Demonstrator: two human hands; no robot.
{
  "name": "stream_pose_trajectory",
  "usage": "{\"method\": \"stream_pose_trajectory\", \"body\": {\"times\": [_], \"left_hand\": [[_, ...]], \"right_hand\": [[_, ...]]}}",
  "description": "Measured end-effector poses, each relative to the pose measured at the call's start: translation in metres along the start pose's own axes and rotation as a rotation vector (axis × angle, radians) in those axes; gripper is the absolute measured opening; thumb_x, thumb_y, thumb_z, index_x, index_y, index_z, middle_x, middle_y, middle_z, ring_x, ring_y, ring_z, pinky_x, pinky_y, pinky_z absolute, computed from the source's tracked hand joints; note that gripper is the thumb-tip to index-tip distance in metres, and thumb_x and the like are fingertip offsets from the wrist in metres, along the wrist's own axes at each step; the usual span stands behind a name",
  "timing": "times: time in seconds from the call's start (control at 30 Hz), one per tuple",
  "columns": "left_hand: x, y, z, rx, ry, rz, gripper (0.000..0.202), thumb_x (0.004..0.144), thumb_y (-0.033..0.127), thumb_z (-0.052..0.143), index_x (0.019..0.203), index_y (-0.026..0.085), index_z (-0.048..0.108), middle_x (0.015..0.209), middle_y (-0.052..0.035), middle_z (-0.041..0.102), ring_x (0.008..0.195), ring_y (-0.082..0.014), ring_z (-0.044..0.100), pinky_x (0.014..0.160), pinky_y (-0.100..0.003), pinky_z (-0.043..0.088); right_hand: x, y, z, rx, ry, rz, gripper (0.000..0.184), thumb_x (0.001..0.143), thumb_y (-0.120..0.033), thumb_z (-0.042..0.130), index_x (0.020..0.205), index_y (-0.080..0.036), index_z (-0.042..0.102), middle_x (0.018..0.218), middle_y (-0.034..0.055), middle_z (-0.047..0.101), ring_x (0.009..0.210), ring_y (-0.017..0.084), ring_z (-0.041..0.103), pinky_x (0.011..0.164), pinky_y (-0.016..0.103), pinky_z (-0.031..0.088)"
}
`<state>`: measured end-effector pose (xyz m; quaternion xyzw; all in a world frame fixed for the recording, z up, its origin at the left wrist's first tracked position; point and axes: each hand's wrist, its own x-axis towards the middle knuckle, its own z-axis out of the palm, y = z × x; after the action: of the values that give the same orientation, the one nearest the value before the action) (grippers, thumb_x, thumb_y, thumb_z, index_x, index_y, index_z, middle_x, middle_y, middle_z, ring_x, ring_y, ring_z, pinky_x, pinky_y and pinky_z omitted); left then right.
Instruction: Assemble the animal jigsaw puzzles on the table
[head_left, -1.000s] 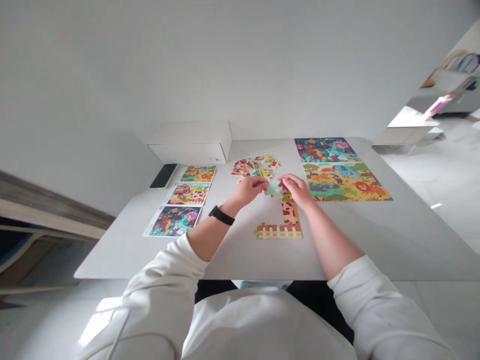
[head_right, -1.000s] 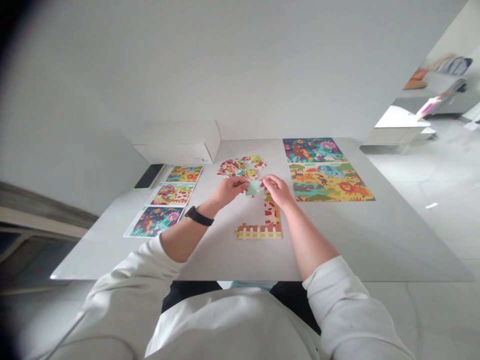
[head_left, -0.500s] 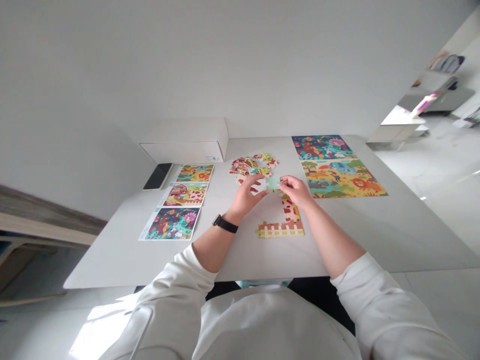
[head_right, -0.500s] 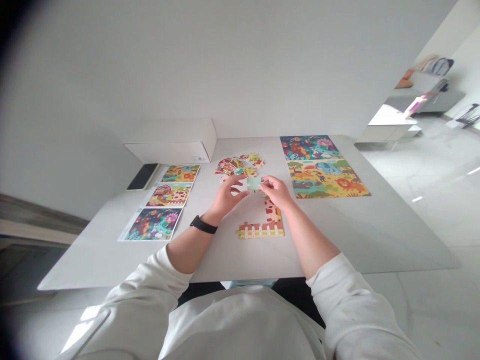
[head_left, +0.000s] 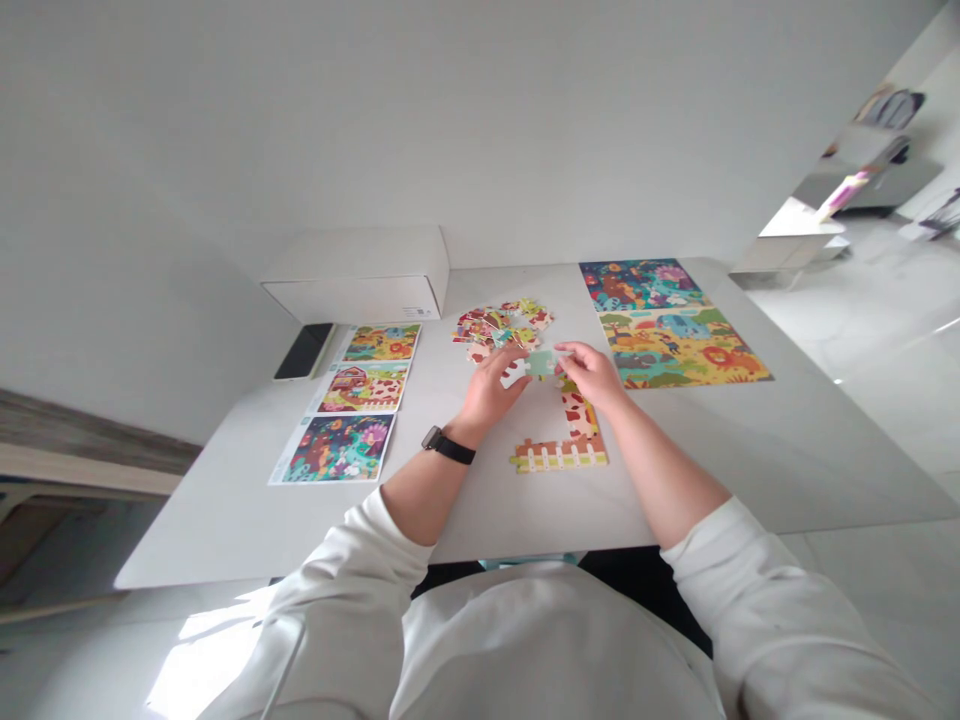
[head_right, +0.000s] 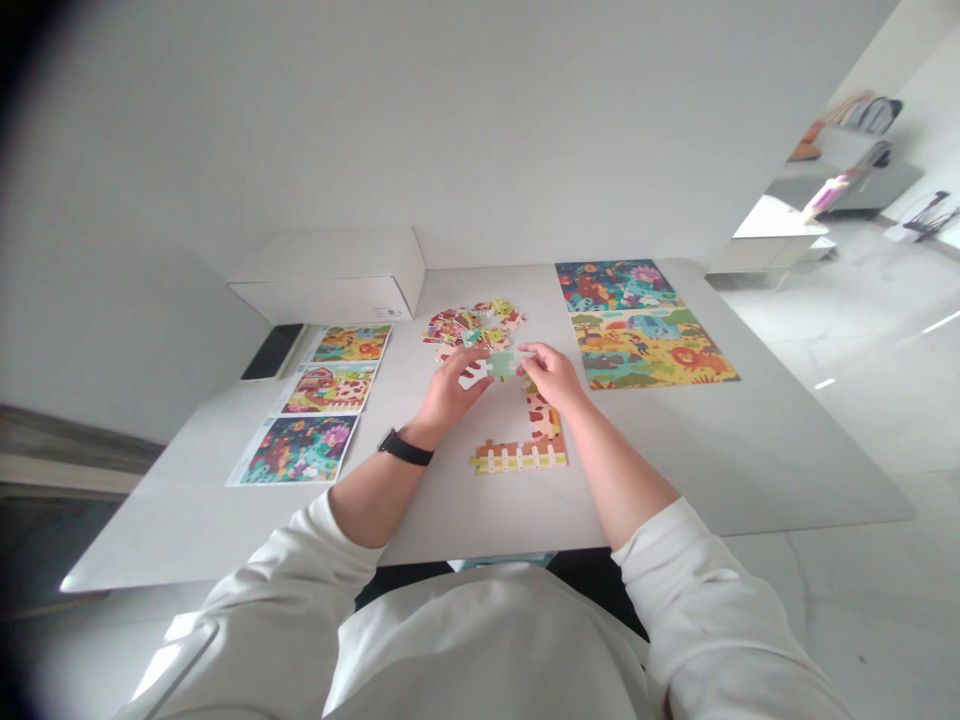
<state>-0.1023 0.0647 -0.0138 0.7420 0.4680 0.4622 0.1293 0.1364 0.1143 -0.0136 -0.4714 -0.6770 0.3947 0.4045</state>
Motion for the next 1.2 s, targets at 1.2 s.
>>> {"method": "stream_pose_trajectory", "body": {"times": [1.2], "left_hand": [[0.019, -0.015, 0.026, 0.236, -0.246, -0.091, 0.022, 0.097, 0.024, 0.071, 0.115, 0.025, 0.082, 0.129, -0.0096, 0.079, 0.123, -0.0291, 0.072, 0.114, -0.05, 0.054]], "right_hand": [[0.01, 0.017, -0.003, -0.656, 0.079, -0.06, 0.031, 0.095, -0.014, 0.061, 0.107, -0.025, 0.088, 0.112, 0.0092, 0.078, 0.101, 0.025, 0.07, 0.106, 0.039, 0.053]]}}
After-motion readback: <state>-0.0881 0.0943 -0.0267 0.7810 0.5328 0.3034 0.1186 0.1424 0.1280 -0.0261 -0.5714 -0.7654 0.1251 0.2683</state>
